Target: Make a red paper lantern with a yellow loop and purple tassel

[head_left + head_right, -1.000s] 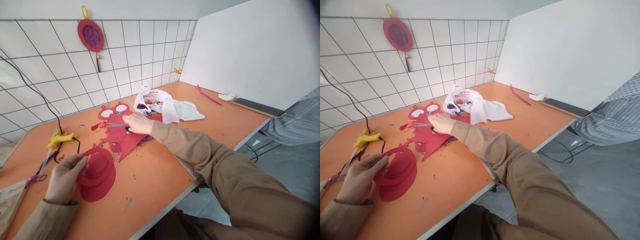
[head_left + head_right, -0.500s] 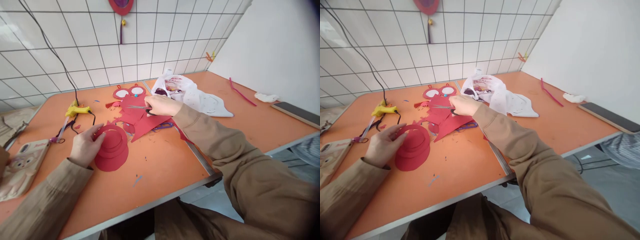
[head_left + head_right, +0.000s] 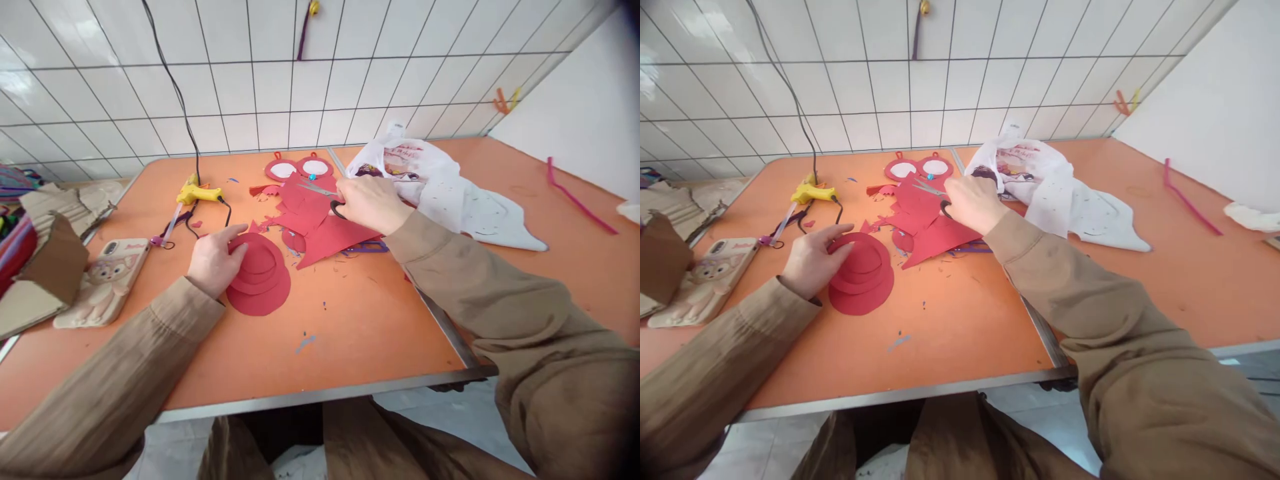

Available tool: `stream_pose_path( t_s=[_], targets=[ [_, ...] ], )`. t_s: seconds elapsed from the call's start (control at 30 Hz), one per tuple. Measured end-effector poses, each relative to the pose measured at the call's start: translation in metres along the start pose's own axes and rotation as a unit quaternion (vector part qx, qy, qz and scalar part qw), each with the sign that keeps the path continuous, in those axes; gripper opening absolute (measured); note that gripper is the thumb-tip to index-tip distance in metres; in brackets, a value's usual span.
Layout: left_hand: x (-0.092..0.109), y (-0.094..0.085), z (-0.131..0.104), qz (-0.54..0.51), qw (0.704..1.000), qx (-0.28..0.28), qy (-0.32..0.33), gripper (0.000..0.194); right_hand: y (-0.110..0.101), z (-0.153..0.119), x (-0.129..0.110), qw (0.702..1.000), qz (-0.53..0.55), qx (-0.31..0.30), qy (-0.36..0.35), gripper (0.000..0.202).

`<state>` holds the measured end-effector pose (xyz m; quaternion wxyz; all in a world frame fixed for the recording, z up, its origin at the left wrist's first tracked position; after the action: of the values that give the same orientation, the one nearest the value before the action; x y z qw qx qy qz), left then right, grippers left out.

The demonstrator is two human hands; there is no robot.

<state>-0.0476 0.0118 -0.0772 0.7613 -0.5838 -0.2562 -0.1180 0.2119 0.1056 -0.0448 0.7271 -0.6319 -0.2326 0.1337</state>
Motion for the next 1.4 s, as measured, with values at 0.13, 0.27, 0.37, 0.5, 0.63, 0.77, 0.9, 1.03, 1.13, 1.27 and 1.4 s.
stream_pose_path(
  t_s=[0.13, 0.27, 0.37, 0.5, 0.63, 0.77, 0.9, 1.03, 1.13, 1.27, 1.4],
  targets=[
    [0.0, 0.002, -0.002, 0.004, 1.0, 0.0, 0.018, 0.042, 0.007, 0.002, 0.001, 0.998, 0.011, -0.057, -0.011, 0.022],
    [0.003, 0.007, -0.004, 0.011, 0.999, -0.008, 0.046, 0.04, 0.009, 0.004, 0.004, 0.998, 0.031, -0.056, -0.001, 0.022],
    [0.005, 0.011, -0.007, 0.017, 0.998, -0.019, 0.061, 0.04, 0.008, 0.003, 0.003, 0.998, 0.035, -0.054, 0.001, 0.022],
    [0.006, 0.013, -0.008, 0.028, 0.997, -0.024, 0.067, 0.04, 0.009, 0.003, 0.0, 0.996, 0.05, -0.071, -0.021, 0.021],
    [0.005, 0.013, -0.006, 0.024, 0.997, -0.021, 0.069, 0.038, 0.008, 0.002, -0.002, 0.997, 0.031, -0.068, -0.022, 0.019],
    [0.003, 0.011, -0.004, 0.016, 0.998, -0.008, 0.061, 0.038, 0.003, -0.001, -0.007, 0.996, 0.048, -0.072, -0.028, 0.018],
    [0.001, 0.008, -0.002, -0.005, 0.999, 0.0, 0.043, 0.037, -0.001, -0.004, -0.013, 0.992, 0.068, -0.089, -0.053, 0.016],
    [0.001, 0.007, -0.003, -0.022, 0.999, -0.004, 0.036, 0.037, -0.002, -0.007, -0.013, 0.992, 0.071, -0.087, -0.064, 0.013],
    [0.0, 0.008, -0.003, -0.023, 0.999, -0.01, 0.034, 0.038, -0.002, -0.008, -0.013, 0.991, 0.08, -0.087, -0.065, 0.013],
    [-0.002, 0.009, -0.003, -0.027, 0.999, -0.016, 0.025, 0.034, -0.005, -0.01, -0.013, 0.994, 0.041, -0.085, -0.055, 0.018],
    [-0.003, 0.008, -0.002, -0.08, 0.997, -0.009, 0.015, 0.031, -0.008, -0.01, -0.009, 0.996, -0.013, -0.082, -0.028, 0.022]
  ],
)
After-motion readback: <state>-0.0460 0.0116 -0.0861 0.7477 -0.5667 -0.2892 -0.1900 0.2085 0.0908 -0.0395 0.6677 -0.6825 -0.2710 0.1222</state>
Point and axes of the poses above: each hand's wrist, its own z-axis towards the middle knuckle, its own y-axis out of the palm, x = y × z, the point moved 4 cm from there along z, towards the middle knuckle, and after that the axes turned 14 degrees about -y, right-handed, at the moved point
